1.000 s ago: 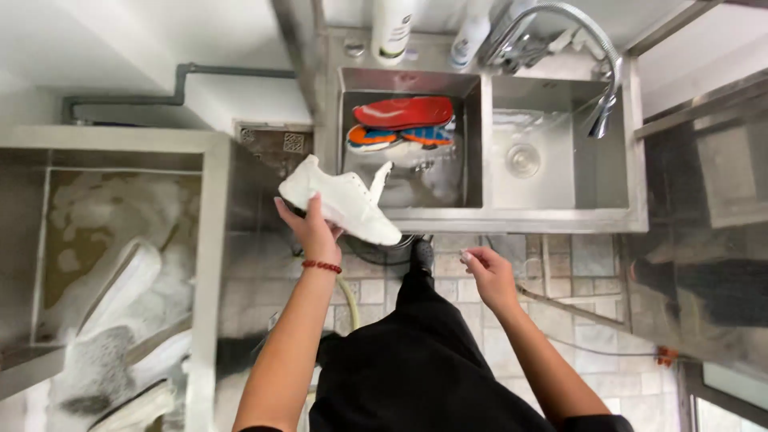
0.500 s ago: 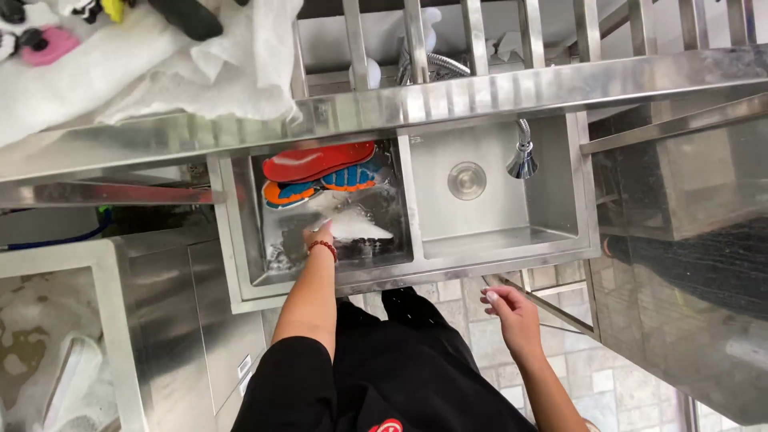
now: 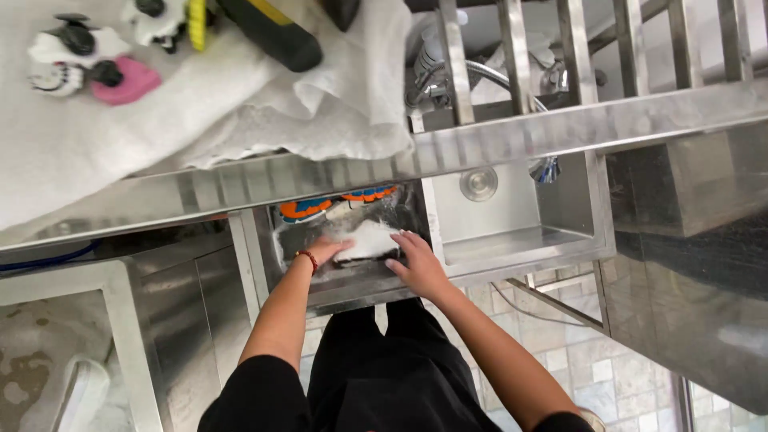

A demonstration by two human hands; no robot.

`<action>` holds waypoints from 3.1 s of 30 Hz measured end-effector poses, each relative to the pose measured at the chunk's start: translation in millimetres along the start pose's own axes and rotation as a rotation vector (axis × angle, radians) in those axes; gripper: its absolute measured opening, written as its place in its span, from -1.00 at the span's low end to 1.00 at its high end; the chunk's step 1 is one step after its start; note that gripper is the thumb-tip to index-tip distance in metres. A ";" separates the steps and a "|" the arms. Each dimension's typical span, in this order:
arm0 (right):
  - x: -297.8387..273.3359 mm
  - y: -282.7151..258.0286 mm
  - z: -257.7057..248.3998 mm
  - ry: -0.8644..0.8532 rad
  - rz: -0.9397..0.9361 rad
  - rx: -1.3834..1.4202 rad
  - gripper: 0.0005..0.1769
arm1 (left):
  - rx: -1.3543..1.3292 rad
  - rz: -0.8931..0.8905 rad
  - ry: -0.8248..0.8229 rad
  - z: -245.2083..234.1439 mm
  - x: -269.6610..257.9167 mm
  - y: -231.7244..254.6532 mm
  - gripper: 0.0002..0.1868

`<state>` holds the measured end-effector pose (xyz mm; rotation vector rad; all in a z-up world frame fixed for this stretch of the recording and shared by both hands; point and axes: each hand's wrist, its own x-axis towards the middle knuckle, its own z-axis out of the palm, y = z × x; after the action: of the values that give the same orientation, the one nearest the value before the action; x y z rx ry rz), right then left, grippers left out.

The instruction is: Cleaning a white sneaker using a shoe washing machine and hand tools at a shoe repair store.

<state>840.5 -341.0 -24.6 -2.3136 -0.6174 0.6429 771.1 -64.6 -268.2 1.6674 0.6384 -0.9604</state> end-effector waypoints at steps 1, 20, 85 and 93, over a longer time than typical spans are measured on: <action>19.1 7.5 17.3 -0.008 -0.018 -0.008 -0.34 | -0.015 0.004 0.015 -3.6 -12.5 9.2 -0.03; 116.9 217.6 205.9 -0.418 0.426 0.416 -0.26 | 0.944 0.741 0.261 -8.0 -60.6 25.8 -0.56; -7.9 144.0 -162.1 0.183 0.134 0.990 -0.23 | -0.528 -0.009 0.346 98.3 -186.6 290.6 -0.28; 7.6 299.6 -201.6 0.080 0.247 0.208 0.13 | -0.533 -0.068 0.187 232.4 -33.2 324.7 -0.23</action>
<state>1041.2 -632.0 -98.5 -2.2236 -0.2176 0.6886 947.9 -381.1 -97.6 1.2685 0.9858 -0.6106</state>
